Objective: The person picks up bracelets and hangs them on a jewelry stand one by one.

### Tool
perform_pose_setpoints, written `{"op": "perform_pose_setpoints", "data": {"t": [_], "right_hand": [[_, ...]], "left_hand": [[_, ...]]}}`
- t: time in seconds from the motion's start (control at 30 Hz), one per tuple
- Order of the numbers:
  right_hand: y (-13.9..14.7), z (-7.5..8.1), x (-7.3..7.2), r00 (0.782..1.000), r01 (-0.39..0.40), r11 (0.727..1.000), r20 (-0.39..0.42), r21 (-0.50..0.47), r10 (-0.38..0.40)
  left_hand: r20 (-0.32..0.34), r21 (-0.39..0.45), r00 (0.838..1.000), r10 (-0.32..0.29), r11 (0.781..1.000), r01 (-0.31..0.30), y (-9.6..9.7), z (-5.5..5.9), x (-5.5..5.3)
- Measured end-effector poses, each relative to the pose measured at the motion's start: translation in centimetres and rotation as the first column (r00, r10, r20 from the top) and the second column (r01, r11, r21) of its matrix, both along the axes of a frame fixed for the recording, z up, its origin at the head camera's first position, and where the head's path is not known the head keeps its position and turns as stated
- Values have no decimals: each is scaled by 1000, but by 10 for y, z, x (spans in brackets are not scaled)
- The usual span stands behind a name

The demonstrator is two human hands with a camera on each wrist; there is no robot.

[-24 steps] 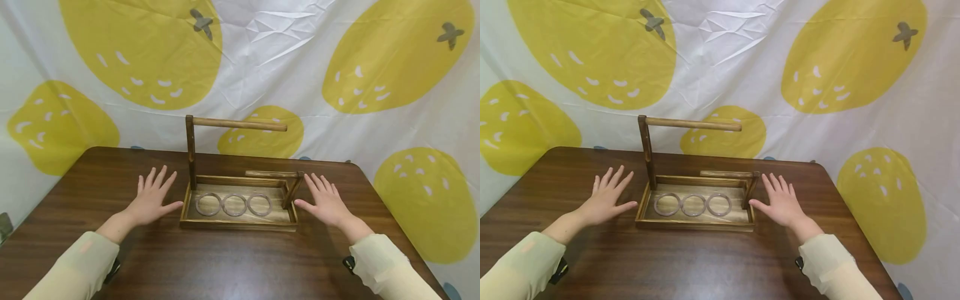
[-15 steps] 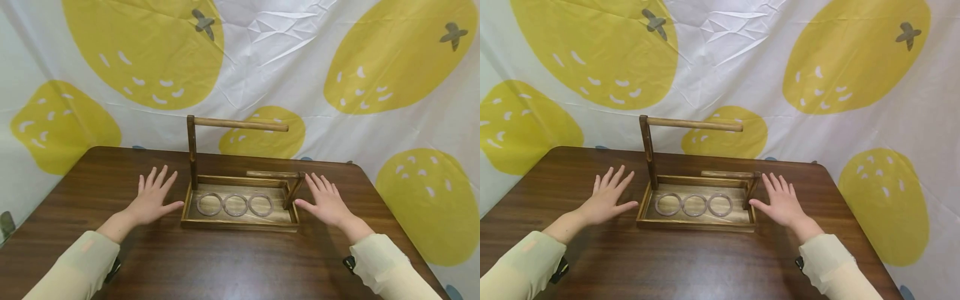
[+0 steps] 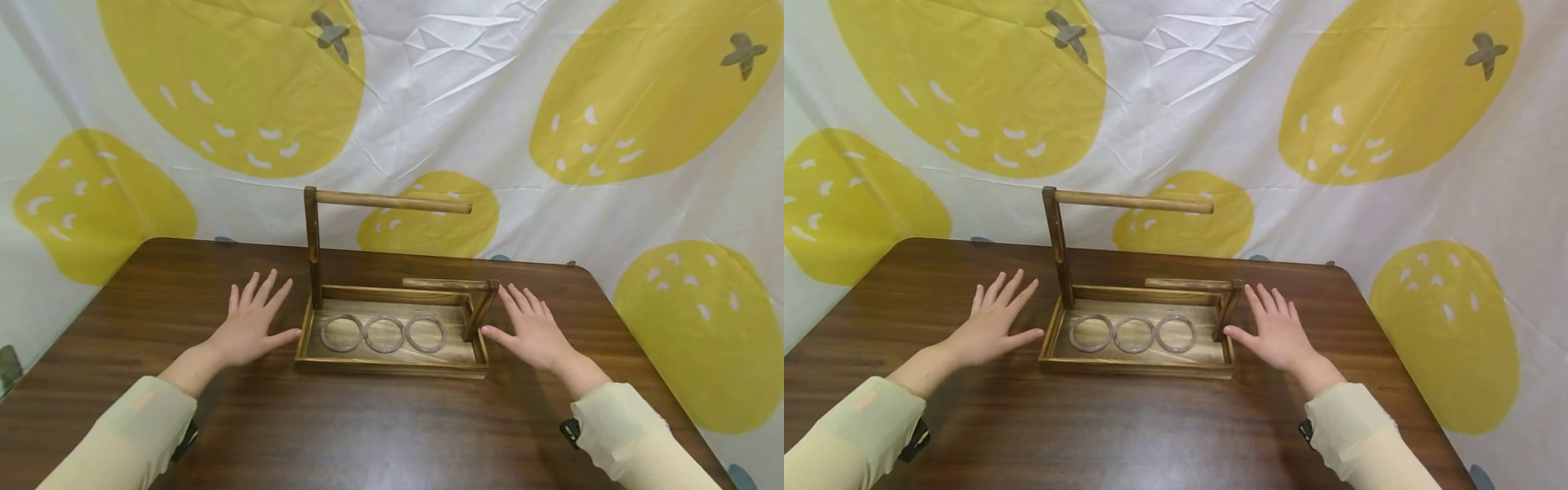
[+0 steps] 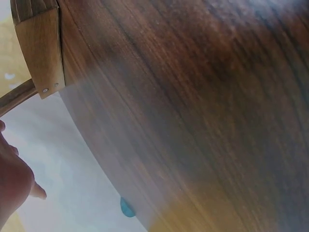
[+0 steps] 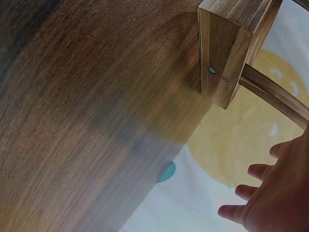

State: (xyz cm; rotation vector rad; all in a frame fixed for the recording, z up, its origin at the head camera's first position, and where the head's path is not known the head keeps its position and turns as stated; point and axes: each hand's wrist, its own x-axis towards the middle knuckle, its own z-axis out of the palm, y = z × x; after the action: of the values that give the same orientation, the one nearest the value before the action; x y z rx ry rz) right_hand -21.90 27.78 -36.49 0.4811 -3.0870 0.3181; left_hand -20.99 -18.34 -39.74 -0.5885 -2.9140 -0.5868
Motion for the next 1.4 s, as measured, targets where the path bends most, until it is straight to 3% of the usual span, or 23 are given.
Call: {"op": "perform_pose_setpoints", "data": {"t": [0.3, 0.43, 0.63, 0.9, 1.17, 1.4], "right_hand": [[1, 0, 0, 1000, 1, 1000, -7, 4, -1], [1, 4, 3, 1000, -1, 1000, -13, 3, 2], [2, 9, 6, 1000, 17, 1000, -17, 4, -17], [-7, 17, 13, 1000, 25, 1000, 4, 10, -25], [-28, 24, 22, 998, -58, 998, -24, -19, 57], [-46, 25, 24, 991, -125, 992, -40, -25, 124]], "left_hand": [[22, 17, 1000, -6, 1000, 6, 3, -2, 1], [87, 112, 996, -33, 993, 23, 7, -4, 3], [211, 246, 975, -75, 969, 21, 12, -5, 7], [275, 375, 952, -132, 927, 20, 16, -9, 8], [320, 536, 918, -235, 844, 29, 20, -20, 8], [364, 573, 890, -276, 819, 20, 21, -27, 8]]}}
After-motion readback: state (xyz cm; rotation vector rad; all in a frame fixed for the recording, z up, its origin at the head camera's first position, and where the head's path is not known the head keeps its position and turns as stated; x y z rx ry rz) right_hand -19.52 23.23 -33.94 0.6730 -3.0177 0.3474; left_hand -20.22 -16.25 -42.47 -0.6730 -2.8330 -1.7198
